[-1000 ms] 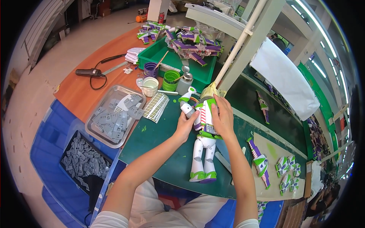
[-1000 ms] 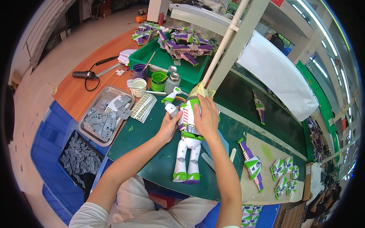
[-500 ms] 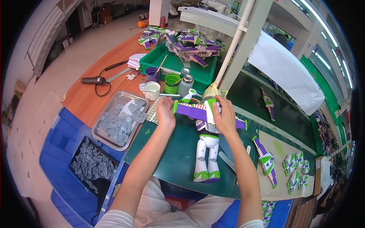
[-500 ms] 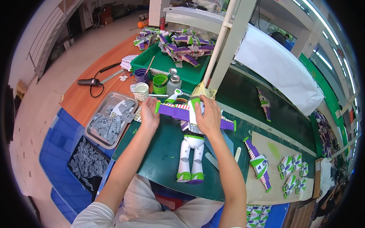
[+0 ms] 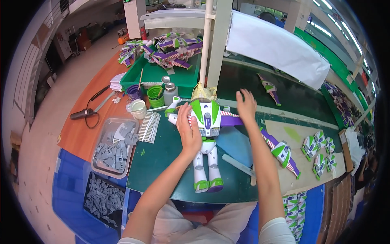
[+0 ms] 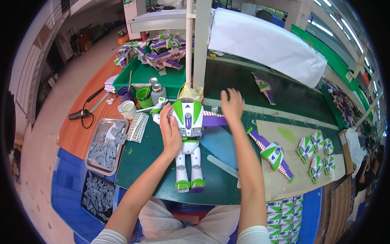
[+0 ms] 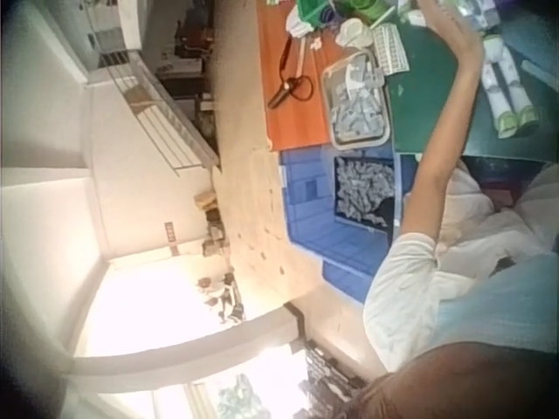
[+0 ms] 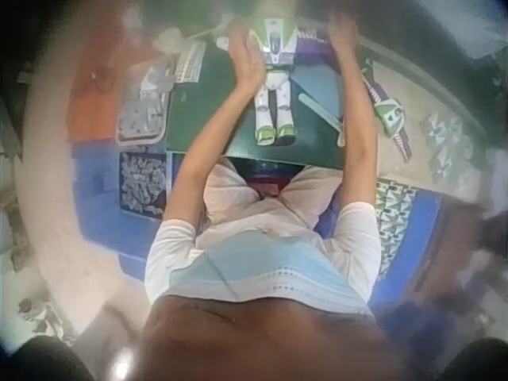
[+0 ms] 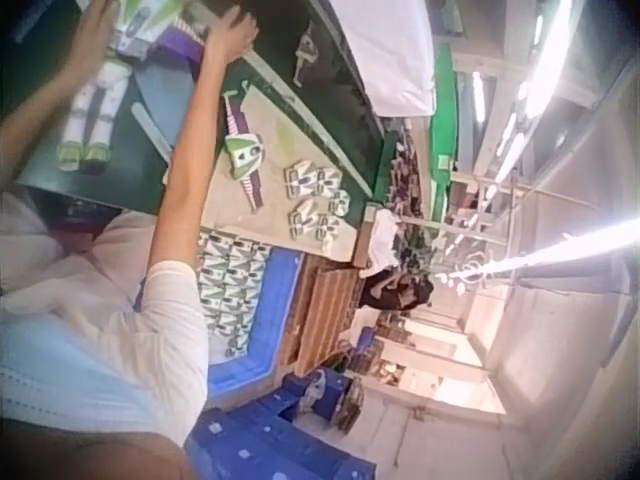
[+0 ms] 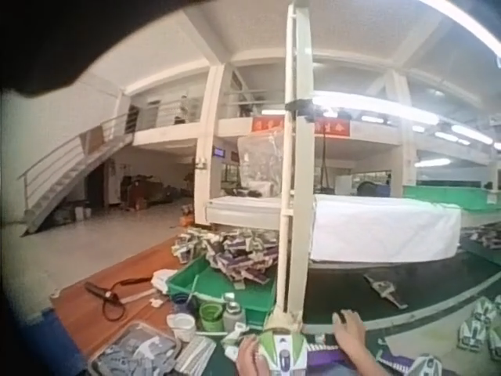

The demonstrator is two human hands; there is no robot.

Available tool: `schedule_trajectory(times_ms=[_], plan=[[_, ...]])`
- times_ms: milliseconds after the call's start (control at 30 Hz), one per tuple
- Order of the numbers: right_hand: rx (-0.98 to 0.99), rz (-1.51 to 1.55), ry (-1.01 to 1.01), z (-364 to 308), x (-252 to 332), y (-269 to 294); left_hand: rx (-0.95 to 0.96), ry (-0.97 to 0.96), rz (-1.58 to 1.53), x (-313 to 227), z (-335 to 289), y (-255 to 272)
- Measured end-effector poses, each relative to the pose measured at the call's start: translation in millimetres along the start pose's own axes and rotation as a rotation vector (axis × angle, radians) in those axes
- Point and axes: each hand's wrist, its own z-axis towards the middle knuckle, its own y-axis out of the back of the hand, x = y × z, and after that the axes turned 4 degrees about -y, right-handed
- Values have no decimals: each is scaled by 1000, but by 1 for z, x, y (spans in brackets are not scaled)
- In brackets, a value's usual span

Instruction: The person assembles toy robot wings from plastic parts by hand, then finishes them by applying glue with a glue stick.

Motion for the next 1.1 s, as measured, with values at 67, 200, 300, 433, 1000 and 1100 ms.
schedule_trajectory(times_ms=[67, 200, 300, 433, 1000, 1100], plan=[[525, 544, -539, -20, -8, -10, 2, 3, -12, 7, 2, -1], [56, 895, -267, -101, 88, -7, 16, 37, 45, 10, -5, 7], [10, 692, -434, -103, 95, -1, 74, 238, 379, 2, -12, 9], [190, 1141, -427, -129, 102, 41, 116, 157, 95, -39, -24, 38], [293, 949, -197, -175, 79, 186, 398, 648, -984, -118, -87, 69], [312, 935, -66, -190, 71, 191, 403, 651, -1023, -122, -89, 67]])
